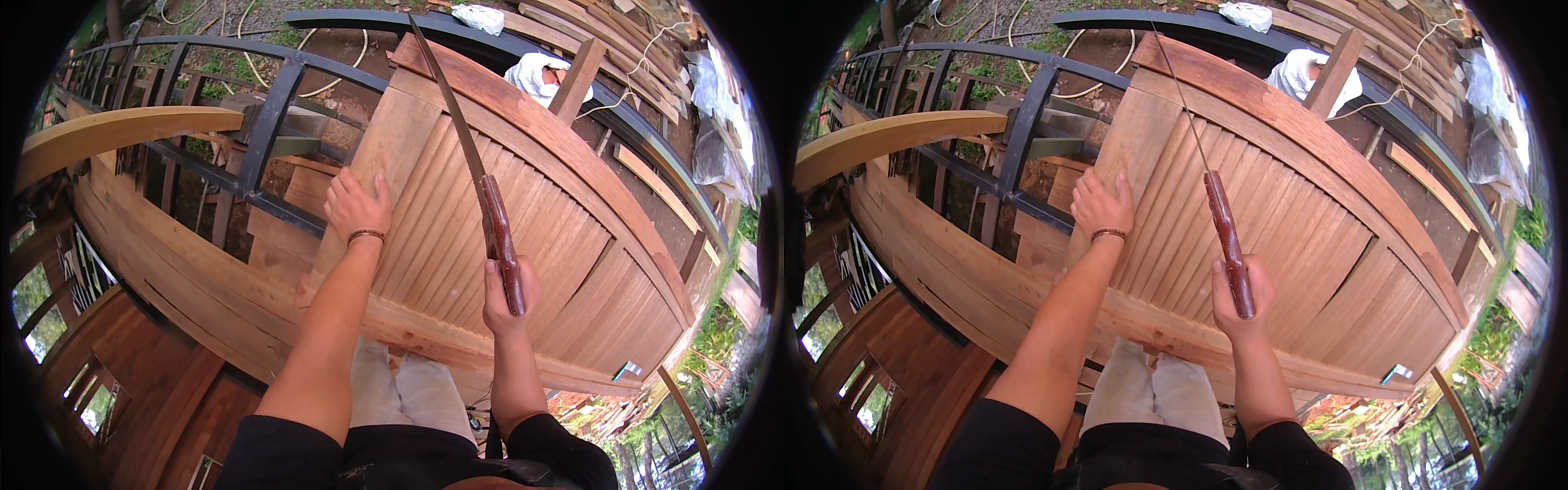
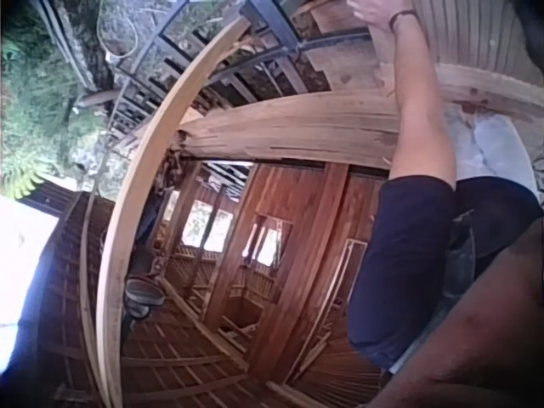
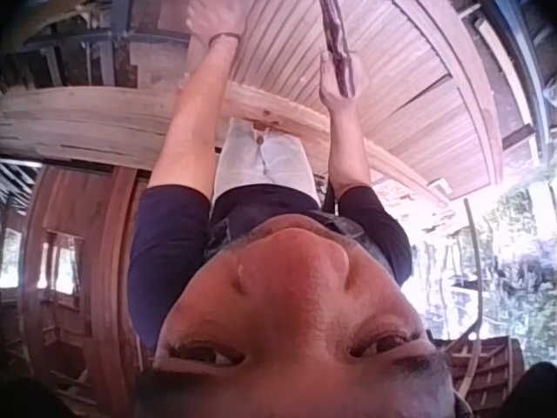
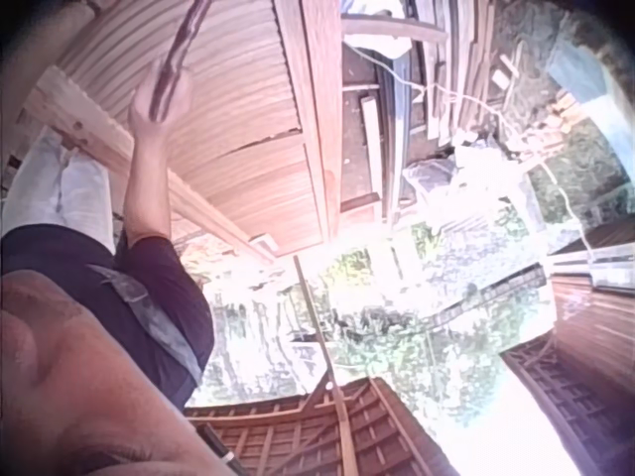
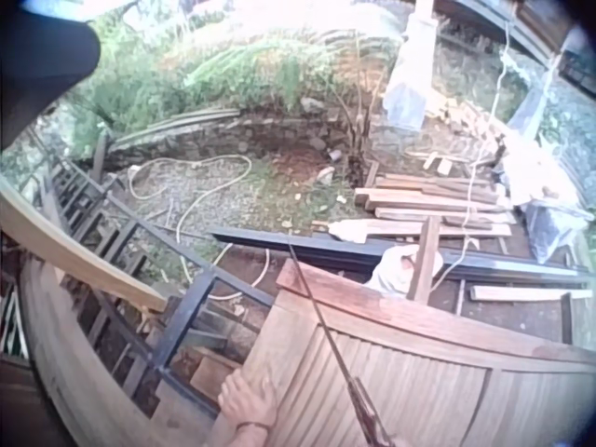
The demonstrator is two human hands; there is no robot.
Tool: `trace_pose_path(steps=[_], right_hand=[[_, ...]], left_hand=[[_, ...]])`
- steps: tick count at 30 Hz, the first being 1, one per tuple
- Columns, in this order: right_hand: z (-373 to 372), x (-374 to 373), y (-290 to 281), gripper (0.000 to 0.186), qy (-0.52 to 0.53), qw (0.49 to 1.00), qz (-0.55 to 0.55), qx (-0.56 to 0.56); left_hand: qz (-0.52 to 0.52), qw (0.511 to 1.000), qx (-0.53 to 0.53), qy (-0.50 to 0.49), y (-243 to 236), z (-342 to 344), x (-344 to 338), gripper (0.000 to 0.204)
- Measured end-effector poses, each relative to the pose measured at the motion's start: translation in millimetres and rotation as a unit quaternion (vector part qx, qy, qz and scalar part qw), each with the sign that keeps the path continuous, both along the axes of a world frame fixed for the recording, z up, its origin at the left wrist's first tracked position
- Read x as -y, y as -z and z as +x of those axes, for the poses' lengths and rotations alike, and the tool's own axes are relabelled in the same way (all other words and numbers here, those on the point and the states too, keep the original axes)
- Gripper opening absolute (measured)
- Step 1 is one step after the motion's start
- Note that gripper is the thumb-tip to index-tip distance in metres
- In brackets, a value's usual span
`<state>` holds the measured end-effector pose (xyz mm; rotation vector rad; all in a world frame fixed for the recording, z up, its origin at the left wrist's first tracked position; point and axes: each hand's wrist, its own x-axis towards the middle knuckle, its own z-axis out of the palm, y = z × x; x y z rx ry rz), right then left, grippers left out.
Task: The person measures and marks a wooden slatted panel using a square and pencil, then uses an angle grinder to smooth the edges. Finally, they tap the panel with a hammer to adjust its fit.
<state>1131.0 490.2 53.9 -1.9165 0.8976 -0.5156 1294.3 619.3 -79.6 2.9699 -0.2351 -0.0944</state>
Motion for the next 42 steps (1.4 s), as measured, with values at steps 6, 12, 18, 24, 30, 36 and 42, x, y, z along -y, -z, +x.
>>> trace_pose_path(steps=[6,12,18,24,30,36,42], right_hand=[[6.7,5.7,-10.0,0.016,0.003,0.998,0.053,-0.014],[7.1,1.4,-0.7,0.015,0.010,0.999,0.037,0.014],[59.0,24.0,18.0,0.014,-0.003,0.998,0.062,0.030],[27.2,13.1,6.7,0.013,-0.007,0.999,0.017,0.030],[78.2,33.3,23.0,0.016,-0.013,0.997,0.073,0.032],[37.7,11.5,2.9,0.015,-0.023,0.999,0.019,-0.021],[81.1,31.0,8.2,0.013,-0.022,0.998,0.055,-0.018]], left_hand=[[0.001,1.000,0.011,0.017,0.9,6.8,2.1,0.058],[-0.009,1.000,-0.008,0.004,-3.0,0.5,-0.1,0.057],[-0.006,1.000,-0.027,-0.005,-5.3,3.1,4.8,0.058],[0.003,0.999,-0.035,-0.011,-6.3,0.5,1.8,0.058],[-0.009,0.999,-0.046,-0.004,-9.7,4.0,5.6,0.059],[-0.010,0.999,-0.042,-0.009,-6.7,4.5,-0.7,0.060],[-0.007,0.999,-0.033,0.006,-5.8,5.4,2.6,0.060]])
